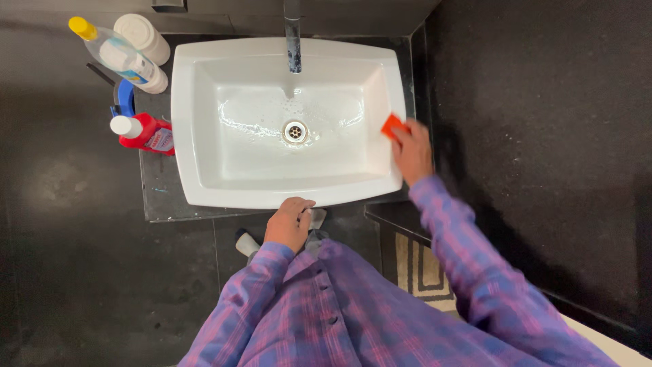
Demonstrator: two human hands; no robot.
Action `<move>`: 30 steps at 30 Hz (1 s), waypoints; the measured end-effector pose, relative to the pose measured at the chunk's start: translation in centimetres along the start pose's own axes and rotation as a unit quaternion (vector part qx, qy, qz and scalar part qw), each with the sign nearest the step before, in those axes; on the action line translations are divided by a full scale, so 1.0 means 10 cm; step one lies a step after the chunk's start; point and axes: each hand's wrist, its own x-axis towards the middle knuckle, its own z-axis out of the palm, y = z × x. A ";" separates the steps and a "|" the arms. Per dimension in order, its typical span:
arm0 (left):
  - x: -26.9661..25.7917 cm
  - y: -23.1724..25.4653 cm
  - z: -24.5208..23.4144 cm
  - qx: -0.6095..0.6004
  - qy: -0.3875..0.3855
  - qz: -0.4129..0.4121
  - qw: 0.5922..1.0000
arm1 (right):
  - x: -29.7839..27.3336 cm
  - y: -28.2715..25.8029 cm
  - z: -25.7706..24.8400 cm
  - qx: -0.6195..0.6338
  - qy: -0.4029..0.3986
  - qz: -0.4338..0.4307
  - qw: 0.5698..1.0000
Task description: The person applies liquid soap to a sponge and scrubs the interior of a white bathroom sink. They then rinse the sponge under running water and continue wiping the sink basin and faucet area.
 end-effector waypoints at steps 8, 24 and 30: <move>-0.03 -0.01 0.01 0.002 0.000 -0.008 1.000 | 0.78 0.28 0.34 -0.212 -0.197 -0.099 0.952; -0.08 -0.26 -0.23 0.020 0.086 -0.015 0.996 | 1.51 0.41 1.22 -0.404 -0.221 -0.304 0.834; -0.16 -0.34 -0.26 0.015 0.062 -0.041 0.997 | 1.26 0.37 1.31 -0.409 -0.235 -0.245 0.847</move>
